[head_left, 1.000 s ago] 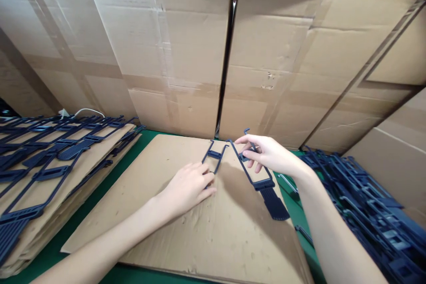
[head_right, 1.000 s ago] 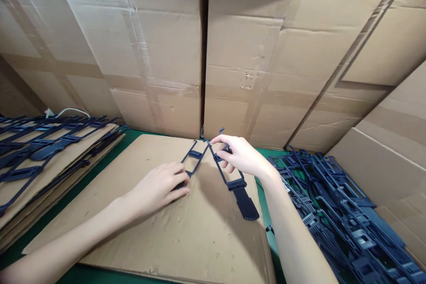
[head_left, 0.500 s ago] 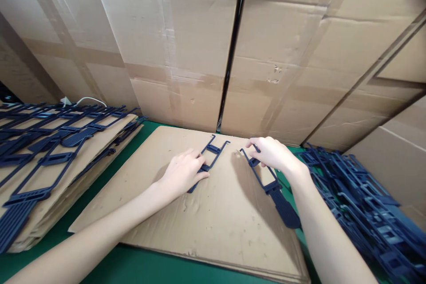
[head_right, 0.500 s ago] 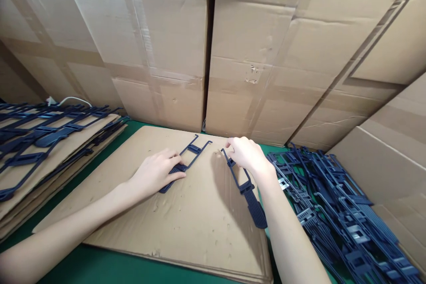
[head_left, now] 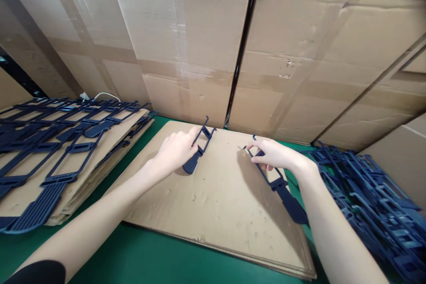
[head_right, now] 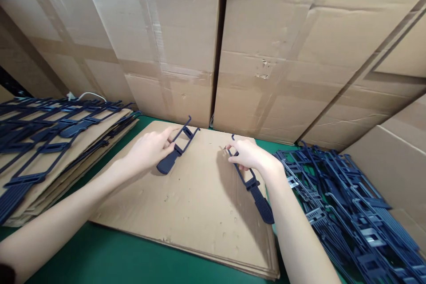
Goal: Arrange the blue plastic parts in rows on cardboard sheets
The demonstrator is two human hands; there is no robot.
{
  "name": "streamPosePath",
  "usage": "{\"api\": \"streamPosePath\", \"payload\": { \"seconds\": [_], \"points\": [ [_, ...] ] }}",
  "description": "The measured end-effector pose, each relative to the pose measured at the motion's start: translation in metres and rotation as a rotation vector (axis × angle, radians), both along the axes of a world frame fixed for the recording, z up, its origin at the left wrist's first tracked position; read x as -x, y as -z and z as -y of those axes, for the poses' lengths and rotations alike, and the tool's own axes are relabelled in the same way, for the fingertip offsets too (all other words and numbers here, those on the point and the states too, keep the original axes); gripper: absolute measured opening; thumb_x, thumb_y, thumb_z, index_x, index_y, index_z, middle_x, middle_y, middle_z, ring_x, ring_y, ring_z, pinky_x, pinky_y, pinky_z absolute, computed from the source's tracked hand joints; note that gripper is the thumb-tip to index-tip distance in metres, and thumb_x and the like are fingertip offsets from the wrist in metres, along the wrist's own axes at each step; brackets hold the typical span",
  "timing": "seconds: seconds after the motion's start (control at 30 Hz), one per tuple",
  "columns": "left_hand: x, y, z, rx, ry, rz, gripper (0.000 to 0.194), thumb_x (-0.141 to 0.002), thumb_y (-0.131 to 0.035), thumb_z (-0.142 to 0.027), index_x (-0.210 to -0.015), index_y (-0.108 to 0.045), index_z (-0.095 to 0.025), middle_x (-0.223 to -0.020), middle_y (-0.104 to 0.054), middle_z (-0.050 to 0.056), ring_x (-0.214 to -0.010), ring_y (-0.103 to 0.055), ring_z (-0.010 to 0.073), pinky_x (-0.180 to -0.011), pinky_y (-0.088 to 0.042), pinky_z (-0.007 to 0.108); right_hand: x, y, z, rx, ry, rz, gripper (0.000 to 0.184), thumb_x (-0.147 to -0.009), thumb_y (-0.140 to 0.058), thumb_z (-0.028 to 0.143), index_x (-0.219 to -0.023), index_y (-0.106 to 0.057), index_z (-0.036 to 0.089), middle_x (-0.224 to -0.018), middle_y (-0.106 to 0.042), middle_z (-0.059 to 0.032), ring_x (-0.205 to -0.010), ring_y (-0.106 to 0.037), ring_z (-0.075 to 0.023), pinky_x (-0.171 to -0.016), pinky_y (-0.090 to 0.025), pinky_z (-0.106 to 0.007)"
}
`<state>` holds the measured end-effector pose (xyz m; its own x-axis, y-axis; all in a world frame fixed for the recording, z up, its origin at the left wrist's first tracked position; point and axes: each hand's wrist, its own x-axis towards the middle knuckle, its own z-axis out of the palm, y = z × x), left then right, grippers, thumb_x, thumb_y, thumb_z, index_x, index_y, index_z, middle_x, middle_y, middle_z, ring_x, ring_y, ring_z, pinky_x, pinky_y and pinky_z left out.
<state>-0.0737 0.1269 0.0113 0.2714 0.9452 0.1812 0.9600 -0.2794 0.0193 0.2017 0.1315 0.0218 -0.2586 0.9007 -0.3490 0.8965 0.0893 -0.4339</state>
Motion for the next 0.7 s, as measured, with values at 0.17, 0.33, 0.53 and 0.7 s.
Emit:
{"api": "streamPosePath", "payload": {
  "seconds": [0.17,0.33,0.53,0.7],
  "points": [
    [0.018,0.007,-0.006,0.038,0.18,-0.043,0.038,-0.089,-0.047,-0.036,-0.122,-0.054,-0.021,-0.122,-0.054,0.01,-0.111,-0.054,0.0249,-0.092,-0.043,0.034,-0.006,-0.003,0.001,-0.063,-0.092,0.036,0.039,-0.079,-0.055,0.022,-0.118,-0.055,0.019,-0.085,-0.067,-0.0047,-0.062,-0.063,-0.0144,-0.056,-0.047,-0.023],
    [0.019,0.01,-0.003,0.174,0.271,-0.061,0.039,-0.087,-0.052,-0.039,-0.121,-0.056,-0.022,-0.128,-0.052,0.009,-0.118,-0.048,0.0264,-0.096,-0.041,0.037,-0.011,-0.007,0.004,-0.13,-0.142,0.074,0.04,-0.078,-0.056,0.028,-0.118,-0.057,0.021,-0.079,-0.064,-0.0016,-0.063,-0.063,-0.0147,-0.065,-0.046,-0.025],
    [0.036,0.006,-0.01,0.223,0.132,-0.095,0.047,-0.087,-0.049,-0.036,-0.133,-0.043,-0.025,-0.123,-0.059,0.008,-0.107,-0.058,0.0241,-0.087,-0.045,0.032,-0.006,-0.011,0.011,-0.131,-0.163,0.116,0.05,-0.077,-0.057,0.03,-0.126,-0.056,0.022,-0.097,-0.066,-0.0054,-0.088,-0.063,-0.0203,-0.085,-0.044,-0.03],
    [0.056,0.004,-0.02,0.249,0.022,-0.178,0.047,-0.085,-0.051,-0.037,-0.131,-0.047,-0.025,-0.12,-0.06,0.009,-0.105,-0.059,0.0258,-0.085,-0.045,0.033,-0.007,-0.012,0.012,-0.123,-0.161,0.137,0.054,-0.077,-0.057,0.031,-0.13,-0.053,0.023,-0.109,-0.064,-0.0064,-0.099,-0.059,-0.0226,-0.085,-0.045,-0.03]
  ]
}}
